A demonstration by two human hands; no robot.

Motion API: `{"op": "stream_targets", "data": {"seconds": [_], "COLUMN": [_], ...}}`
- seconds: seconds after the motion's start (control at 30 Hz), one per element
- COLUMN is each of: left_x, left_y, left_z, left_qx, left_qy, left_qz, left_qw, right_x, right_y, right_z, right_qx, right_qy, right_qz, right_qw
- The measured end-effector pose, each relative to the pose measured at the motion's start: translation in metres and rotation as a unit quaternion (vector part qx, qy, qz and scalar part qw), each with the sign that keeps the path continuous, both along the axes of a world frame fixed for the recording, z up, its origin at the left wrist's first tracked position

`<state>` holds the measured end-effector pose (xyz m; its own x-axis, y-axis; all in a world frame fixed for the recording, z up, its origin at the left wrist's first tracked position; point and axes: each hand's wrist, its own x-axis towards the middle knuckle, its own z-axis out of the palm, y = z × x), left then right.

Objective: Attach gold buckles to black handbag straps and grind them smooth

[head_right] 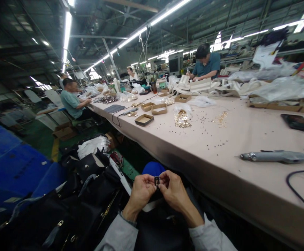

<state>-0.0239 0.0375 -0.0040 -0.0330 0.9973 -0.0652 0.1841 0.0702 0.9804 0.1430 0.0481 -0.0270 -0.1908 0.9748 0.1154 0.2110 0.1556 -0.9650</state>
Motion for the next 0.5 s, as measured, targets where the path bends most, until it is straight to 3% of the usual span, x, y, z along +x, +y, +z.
{"op": "stream_targets", "data": {"seconds": [0.33, 0.5], "left_x": [0.0070, 0.0036], "left_y": [0.0038, 0.0045], "left_z": [0.0005, -0.0029], "left_qx": [-0.025, -0.024], "left_qy": [-0.006, -0.023], "left_qz": [0.043, 0.030], "left_qw": [0.999, 0.999], "right_x": [-0.0030, 0.0001], "right_y": [0.0022, 0.0036], "right_z": [-0.0022, -0.0002], "right_qx": [-0.007, -0.028], "right_qy": [-0.002, 0.012], "right_qz": [0.002, 0.021], "right_qw": [1.000, 0.999]}}
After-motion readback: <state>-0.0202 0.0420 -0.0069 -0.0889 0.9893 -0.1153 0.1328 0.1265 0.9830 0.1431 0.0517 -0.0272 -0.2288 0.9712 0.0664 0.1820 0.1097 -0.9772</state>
